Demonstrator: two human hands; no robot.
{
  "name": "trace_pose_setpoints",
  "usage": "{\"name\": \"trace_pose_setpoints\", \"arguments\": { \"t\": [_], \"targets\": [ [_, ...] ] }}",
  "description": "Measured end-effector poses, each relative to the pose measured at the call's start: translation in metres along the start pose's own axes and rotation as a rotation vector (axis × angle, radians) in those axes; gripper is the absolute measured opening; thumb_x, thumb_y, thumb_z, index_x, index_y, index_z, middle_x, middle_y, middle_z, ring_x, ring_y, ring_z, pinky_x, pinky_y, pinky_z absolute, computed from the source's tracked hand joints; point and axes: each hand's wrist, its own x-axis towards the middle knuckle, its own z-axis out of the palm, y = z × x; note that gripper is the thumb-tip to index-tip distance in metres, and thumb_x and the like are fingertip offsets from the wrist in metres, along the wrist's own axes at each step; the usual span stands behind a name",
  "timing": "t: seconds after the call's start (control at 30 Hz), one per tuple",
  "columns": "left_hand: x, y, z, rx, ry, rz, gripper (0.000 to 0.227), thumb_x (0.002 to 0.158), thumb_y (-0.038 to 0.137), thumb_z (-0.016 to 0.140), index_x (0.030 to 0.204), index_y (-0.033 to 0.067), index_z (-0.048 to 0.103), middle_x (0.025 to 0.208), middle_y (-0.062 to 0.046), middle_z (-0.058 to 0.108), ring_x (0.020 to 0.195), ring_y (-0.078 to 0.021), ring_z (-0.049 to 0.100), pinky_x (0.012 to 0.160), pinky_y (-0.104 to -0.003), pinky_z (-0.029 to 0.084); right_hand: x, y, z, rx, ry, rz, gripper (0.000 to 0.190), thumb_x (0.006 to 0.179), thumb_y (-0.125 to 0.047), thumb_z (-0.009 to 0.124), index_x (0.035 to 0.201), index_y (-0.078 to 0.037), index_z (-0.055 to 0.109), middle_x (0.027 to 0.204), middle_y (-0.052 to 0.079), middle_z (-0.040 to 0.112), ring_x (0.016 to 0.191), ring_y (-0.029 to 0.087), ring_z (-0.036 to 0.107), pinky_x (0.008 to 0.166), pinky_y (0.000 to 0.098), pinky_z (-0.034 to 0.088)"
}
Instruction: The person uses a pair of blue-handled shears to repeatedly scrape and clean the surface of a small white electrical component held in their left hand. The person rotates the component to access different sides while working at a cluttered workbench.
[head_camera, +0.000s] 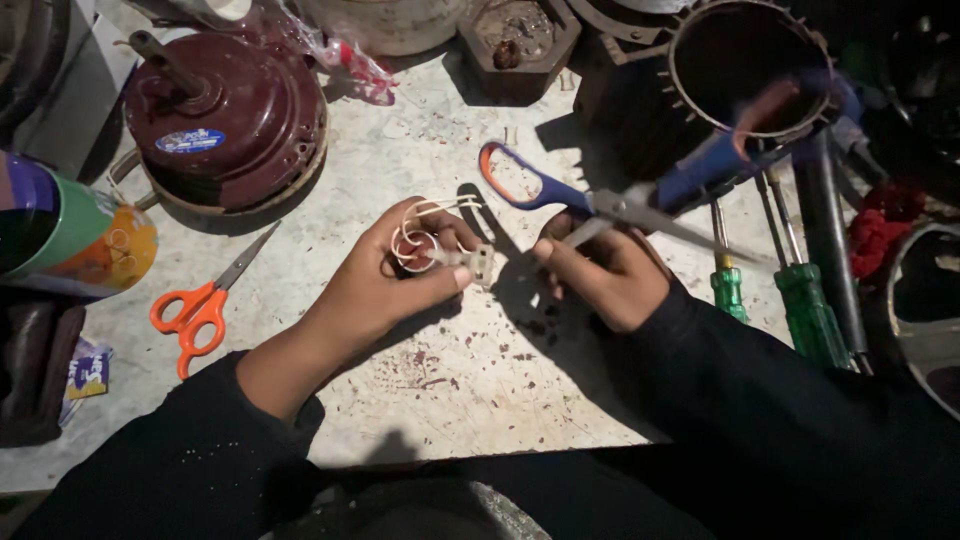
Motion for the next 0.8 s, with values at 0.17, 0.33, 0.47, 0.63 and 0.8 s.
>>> {"name": "trace_pose_setpoints", "arguments": {
  "t": [0.17,0.33,0.47,0.63,0.8],
  "targets": [
    [-0.001,-0.006,0.002,0.044,-0.008,0.028,0.029,0.094,0.002,0.074,0.118,0.0030,0.059,0.109,-0.004,0.065,0.097,-0.0090,0.062,0.084,-0.025,0.054,0.008,0.014,-0.006,0.309,-0.290,-0.112,0.022,0.103,-0.013,0.052,0.114,0.004,0.060,0.101,0.009,0.070,0.089,0.016,0.066,0.081,0.0304,0.055],
    [-0.003,-0.007,0.009,0.106,-0.012,0.126,0.034,0.089,0.002,0.072,0.119,0.0037,0.057,0.114,-0.002,0.066,0.104,-0.0087,0.063,0.088,-0.024,0.055,0.009,0.023,-0.003,0.288,-0.304,-0.039,0.026,0.102,-0.016,0.056,0.121,0.001,0.062,0.092,0.005,0.064,0.076,0.013,0.056,0.067,0.0266,0.044],
    [-0.004,0.005,0.014,0.395,0.017,0.330,0.034,0.080,0.001,0.078,0.109,0.0036,0.059,0.111,-0.007,0.067,0.105,-0.0160,0.067,0.091,-0.028,0.054,0.007,0.024,0.009,0.187,-0.277,-0.060,0.025,0.102,-0.021,0.064,0.119,-0.001,0.064,0.097,0.002,0.066,0.085,0.008,0.059,0.073,0.0239,0.048],
    [-0.011,0.020,0.016,0.735,0.037,0.454,0.044,0.067,0.005,0.083,0.108,0.0067,0.067,0.110,-0.009,0.073,0.104,-0.0254,0.072,0.087,-0.034,0.056,0.006,0.034,0.017,0.360,-0.267,0.054,0.025,0.099,-0.020,0.069,0.117,-0.004,0.065,0.092,0.000,0.066,0.074,0.007,0.058,0.062,0.0231,0.044],
    [-0.019,0.037,0.020,0.805,0.000,0.476,0.043,0.067,0.010,0.086,0.107,0.0104,0.070,0.109,-0.007,0.073,0.098,-0.0239,0.075,0.080,-0.034,0.061,0.009,0.040,0.014,0.357,-0.362,0.022,0.022,0.103,-0.019,0.066,0.117,-0.002,0.069,0.088,0.002,0.068,0.067,0.006,0.054,0.058,0.0211,0.040]
  ]
}}
